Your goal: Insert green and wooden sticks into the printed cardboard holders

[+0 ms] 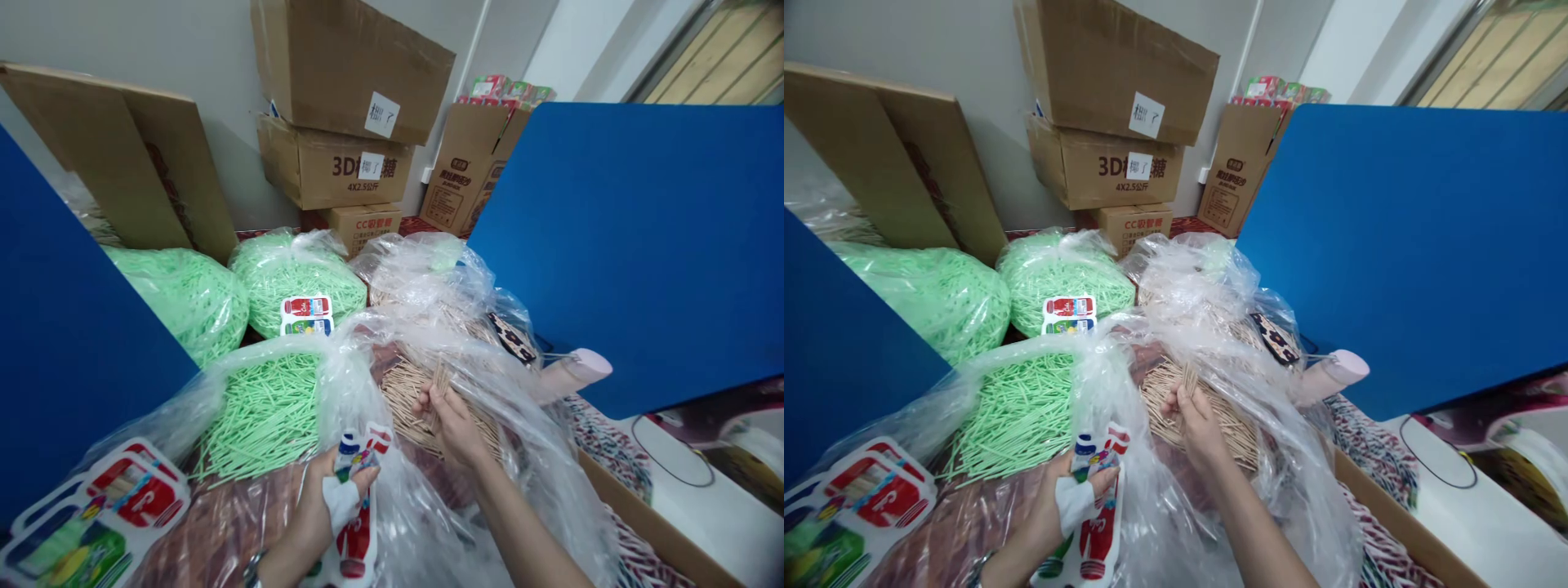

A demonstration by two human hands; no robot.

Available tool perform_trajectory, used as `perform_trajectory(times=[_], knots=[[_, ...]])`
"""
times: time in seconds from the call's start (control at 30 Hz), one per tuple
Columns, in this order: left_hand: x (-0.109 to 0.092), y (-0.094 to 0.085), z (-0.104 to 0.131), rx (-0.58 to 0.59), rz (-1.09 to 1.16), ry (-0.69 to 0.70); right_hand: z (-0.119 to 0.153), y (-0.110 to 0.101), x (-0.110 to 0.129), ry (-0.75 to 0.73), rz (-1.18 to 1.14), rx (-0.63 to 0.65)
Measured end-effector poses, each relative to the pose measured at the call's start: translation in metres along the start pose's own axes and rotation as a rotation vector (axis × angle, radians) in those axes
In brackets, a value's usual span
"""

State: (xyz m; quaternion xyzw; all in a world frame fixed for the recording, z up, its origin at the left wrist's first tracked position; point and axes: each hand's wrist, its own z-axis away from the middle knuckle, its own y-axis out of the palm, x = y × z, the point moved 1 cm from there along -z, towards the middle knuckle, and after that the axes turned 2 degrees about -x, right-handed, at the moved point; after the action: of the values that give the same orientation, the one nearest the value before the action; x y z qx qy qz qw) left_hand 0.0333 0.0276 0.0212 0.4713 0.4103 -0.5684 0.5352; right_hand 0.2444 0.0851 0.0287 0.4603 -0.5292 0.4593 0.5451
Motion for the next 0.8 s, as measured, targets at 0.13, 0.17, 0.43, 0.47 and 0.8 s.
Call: perform_trajectory(times=[0.13,0.17,0.43,0.47,0.8], knots=[[-0.010,0.001,0.000,-0.037,-0.103,0.117,0.027,0.041,0.042,-0.165,-0.232,-0.044],[-0.012,0.001,0.000,-0.046,-0.136,0.149,0.032,0.049,0.048,-0.211,-0.217,-0.045],[-0.015,-0.003,0.003,-0.071,-0.210,0.306,0.048,0.079,0.049,-0.418,0.157,0.047],[-0.015,-0.005,0.003,-0.079,-0.205,0.322,0.049,0.080,0.048,-0.415,0.202,0.071],[-0.012,-0.026,-0.005,-0.086,-0.250,0.345,0.041,0.057,0.054,-0.574,0.451,0.322]])
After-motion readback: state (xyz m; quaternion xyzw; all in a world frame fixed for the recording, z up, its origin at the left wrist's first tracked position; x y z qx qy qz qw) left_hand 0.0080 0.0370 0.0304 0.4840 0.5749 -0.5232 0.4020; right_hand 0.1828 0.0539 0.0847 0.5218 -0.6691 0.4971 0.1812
